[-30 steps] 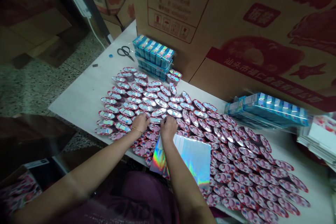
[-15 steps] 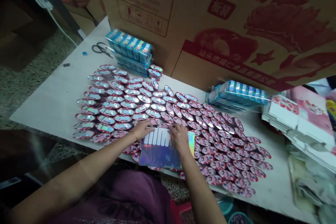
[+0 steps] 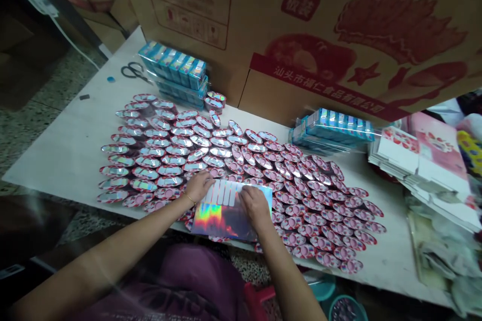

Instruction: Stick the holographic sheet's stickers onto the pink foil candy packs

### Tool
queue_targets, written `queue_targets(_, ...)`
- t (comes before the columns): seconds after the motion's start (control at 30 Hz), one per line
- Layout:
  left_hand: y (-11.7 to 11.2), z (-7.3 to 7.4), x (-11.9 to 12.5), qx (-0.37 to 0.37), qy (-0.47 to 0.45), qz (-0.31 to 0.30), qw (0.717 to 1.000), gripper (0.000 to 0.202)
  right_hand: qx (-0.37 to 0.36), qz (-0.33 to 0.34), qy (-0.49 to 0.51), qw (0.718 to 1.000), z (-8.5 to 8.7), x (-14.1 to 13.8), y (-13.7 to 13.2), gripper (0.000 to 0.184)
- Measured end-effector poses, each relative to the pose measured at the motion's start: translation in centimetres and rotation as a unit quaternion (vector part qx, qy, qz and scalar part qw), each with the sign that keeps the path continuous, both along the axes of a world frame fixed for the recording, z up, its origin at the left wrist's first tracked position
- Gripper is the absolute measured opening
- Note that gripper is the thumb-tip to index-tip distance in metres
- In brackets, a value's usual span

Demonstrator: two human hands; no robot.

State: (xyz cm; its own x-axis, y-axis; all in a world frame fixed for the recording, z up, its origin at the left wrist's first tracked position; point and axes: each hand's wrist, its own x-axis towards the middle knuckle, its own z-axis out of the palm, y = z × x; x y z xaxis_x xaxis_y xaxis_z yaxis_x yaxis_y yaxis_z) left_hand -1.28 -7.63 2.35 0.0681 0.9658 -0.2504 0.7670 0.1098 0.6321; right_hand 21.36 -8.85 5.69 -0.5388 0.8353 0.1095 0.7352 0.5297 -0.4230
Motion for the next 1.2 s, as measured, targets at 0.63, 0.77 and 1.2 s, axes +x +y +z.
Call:
queue_targets(0.63,3.9,3.3,2.7,-0.196,-0.430,0.194,0.860,0.048,-0.315,-0.401,0.483,0.712,1.4,-3.5,3.8,0.024)
queue_targets(0.77,5.7,3.4,3.2,-0.171,-0.456,0.212,0.847,0.038,-0.309,-0.457,0.524,0.649,-0.1,-4.7,4.7,0.028)
queue_targets(1.2,11.1,0.6,4.1,-0.108,-0.397,0.209,0.887,0.025,-0.211,-0.500,0.554,0.631,-2.4,-6.9,6.9,0.027)
